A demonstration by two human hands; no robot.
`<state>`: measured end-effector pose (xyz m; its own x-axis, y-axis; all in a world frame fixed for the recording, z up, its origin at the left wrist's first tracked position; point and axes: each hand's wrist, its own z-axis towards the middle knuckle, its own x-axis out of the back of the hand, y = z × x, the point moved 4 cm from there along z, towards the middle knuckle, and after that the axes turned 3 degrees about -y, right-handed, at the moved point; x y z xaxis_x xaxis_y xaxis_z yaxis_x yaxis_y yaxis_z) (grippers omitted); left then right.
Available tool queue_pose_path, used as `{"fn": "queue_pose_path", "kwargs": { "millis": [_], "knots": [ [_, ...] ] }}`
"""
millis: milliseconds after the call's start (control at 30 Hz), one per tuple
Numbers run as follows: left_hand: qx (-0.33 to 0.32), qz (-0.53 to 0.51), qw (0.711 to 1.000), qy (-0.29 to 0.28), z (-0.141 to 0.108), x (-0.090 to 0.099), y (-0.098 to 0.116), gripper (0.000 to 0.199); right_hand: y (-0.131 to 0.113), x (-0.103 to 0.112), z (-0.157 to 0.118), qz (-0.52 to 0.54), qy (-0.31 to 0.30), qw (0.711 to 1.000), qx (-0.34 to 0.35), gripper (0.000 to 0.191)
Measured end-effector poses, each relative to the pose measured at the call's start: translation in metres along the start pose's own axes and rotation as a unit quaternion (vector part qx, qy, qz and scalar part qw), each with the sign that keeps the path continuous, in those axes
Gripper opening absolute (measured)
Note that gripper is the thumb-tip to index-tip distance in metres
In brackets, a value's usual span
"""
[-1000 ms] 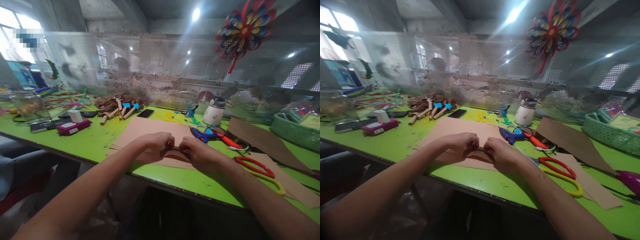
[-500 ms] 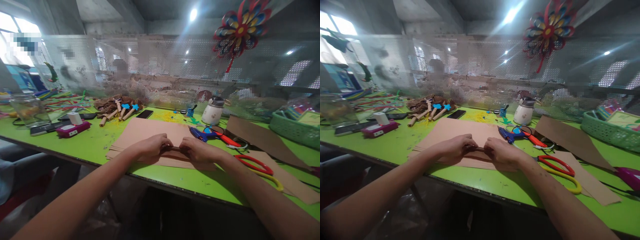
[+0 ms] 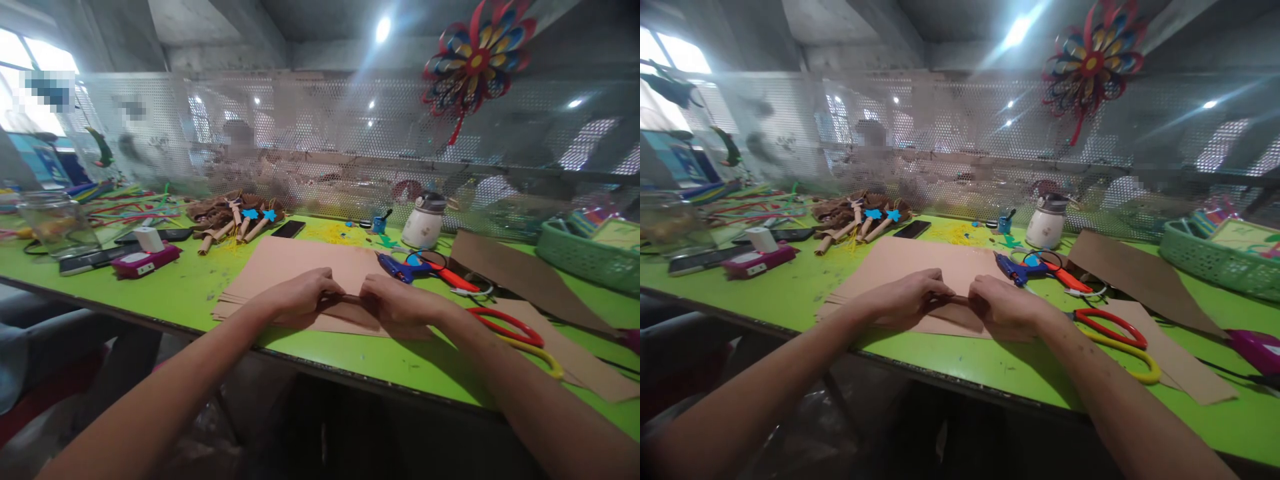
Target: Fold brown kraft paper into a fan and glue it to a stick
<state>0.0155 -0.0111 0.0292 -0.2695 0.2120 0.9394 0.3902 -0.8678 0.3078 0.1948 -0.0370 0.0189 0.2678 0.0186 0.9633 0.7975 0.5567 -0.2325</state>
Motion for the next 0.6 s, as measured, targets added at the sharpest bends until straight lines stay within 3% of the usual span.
{"fn": "queue_pose_path", "kwargs": {
  "millis": [133, 367, 500, 600],
  "knots": [
    [0.004, 0.002, 1.0, -0.005, 0.003, 0.0, -0.004, 0.034, 0.008, 0.003, 0.0, 0.002, -0.007, 1.0, -0.006, 0.019],
    [0.023, 0.011, 0.999, -0.019, 0.005, 0.0, -0.005, 0.032, 0.007, 0.02, -0.003, 0.14, 0.026, 0.988, -0.061, 0.025],
    [0.027, 0.013, 0.999, -0.022, 0.004, 0.002, -0.003, 0.032, -0.012, 0.013, 0.0, 0.075, -0.014, 0.997, -0.025, 0.026],
    [0.022, 0.012, 0.999, -0.024, 0.004, 0.003, -0.002, 0.033, -0.017, 0.004, 0.004, 0.02, -0.001, 1.0, -0.008, 0.017]
  ]
}}
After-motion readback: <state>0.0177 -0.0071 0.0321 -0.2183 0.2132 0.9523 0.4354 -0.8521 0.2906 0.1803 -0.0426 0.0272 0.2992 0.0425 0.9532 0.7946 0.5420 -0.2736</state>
